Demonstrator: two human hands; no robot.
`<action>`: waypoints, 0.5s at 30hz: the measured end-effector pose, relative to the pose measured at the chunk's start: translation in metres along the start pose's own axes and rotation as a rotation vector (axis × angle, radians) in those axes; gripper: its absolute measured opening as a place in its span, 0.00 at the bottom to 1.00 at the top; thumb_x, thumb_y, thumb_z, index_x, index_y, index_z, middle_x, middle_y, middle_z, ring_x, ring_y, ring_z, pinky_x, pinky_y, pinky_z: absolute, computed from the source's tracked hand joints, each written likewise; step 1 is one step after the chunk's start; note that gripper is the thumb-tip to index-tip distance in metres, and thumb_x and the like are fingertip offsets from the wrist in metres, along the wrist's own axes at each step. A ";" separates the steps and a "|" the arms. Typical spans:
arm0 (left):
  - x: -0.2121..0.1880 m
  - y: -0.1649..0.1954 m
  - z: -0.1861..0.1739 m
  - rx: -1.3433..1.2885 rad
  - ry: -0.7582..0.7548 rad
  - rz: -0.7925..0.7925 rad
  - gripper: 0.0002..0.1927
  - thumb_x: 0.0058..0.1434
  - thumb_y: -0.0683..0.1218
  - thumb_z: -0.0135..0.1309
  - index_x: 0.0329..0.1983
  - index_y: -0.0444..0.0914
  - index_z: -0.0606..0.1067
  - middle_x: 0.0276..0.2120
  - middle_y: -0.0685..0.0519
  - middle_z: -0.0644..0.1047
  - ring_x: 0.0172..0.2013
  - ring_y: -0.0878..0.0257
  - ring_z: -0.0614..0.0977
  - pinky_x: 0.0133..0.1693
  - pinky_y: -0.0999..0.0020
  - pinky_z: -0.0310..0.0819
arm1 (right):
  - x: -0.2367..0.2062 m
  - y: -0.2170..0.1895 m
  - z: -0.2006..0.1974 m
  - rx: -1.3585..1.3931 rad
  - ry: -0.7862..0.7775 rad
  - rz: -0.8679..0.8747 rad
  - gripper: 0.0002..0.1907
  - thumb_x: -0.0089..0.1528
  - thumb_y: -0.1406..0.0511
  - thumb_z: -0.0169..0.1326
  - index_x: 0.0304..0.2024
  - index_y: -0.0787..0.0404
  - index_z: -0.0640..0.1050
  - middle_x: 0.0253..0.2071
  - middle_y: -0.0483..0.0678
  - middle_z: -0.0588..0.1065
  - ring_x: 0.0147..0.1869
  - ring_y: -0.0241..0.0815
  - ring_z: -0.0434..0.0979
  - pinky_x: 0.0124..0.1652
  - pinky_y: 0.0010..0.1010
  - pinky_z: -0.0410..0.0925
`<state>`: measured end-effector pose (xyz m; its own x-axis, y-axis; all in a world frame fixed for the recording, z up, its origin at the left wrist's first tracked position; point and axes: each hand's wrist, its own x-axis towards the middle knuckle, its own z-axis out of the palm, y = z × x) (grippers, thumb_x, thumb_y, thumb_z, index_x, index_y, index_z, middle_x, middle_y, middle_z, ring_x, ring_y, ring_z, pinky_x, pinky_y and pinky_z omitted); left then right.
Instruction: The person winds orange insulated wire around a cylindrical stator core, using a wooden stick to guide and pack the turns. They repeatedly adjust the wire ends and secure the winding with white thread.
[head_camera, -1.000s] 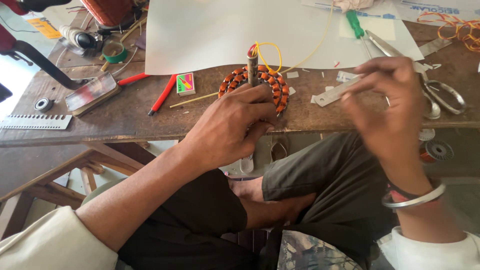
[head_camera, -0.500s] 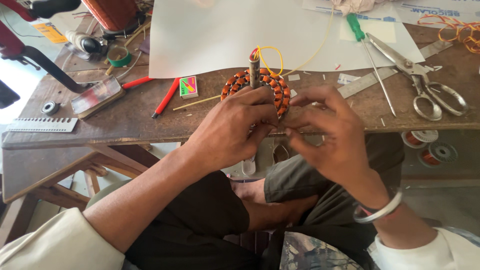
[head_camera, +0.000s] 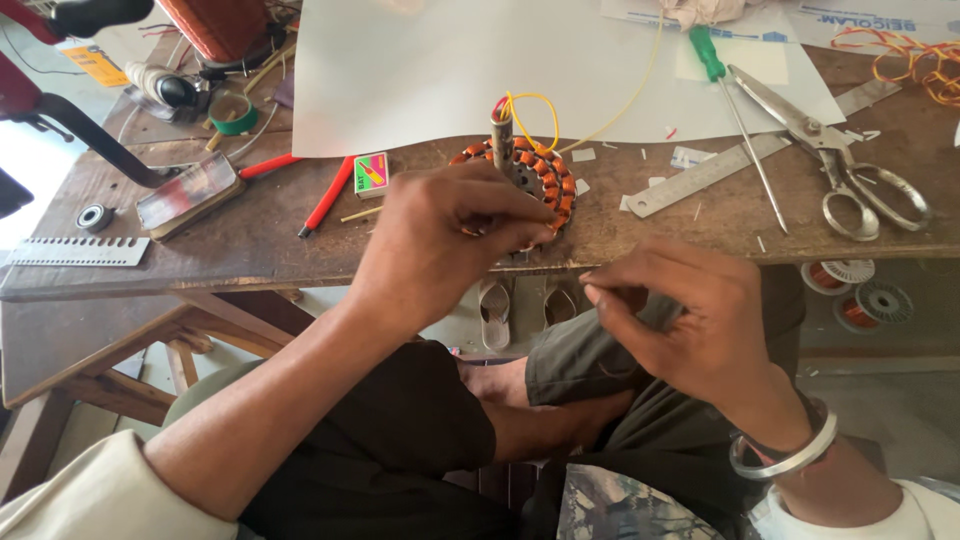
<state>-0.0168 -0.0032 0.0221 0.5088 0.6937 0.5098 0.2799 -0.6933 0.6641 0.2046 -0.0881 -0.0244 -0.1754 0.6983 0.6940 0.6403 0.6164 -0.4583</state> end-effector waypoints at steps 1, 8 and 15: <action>-0.001 0.000 -0.002 -0.019 0.017 -0.061 0.07 0.59 0.41 0.64 0.41 0.41 0.84 0.36 0.56 0.84 0.35 0.67 0.87 0.39 0.72 0.82 | 0.001 0.000 0.000 0.000 0.004 -0.005 0.07 0.56 0.74 0.64 0.37 0.63 0.82 0.30 0.47 0.79 0.31 0.36 0.79 0.32 0.25 0.68; -0.003 0.003 -0.001 -0.014 -0.034 -0.009 0.10 0.60 0.39 0.61 0.44 0.41 0.84 0.39 0.54 0.85 0.38 0.65 0.88 0.41 0.72 0.83 | 0.003 -0.002 -0.001 0.018 -0.009 0.012 0.07 0.56 0.74 0.64 0.36 0.63 0.82 0.29 0.47 0.78 0.30 0.37 0.79 0.32 0.25 0.67; -0.009 0.006 -0.001 0.061 -0.053 -0.019 0.10 0.60 0.38 0.59 0.43 0.43 0.84 0.38 0.54 0.86 0.37 0.63 0.88 0.40 0.68 0.81 | 0.018 0.001 -0.005 0.086 0.008 0.039 0.05 0.59 0.74 0.63 0.37 0.63 0.82 0.29 0.46 0.78 0.31 0.34 0.77 0.33 0.24 0.67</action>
<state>-0.0204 -0.0133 0.0217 0.5452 0.6966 0.4664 0.3381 -0.6918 0.6381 0.2059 -0.0765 -0.0104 -0.1456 0.7198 0.6787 0.5803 0.6178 -0.5307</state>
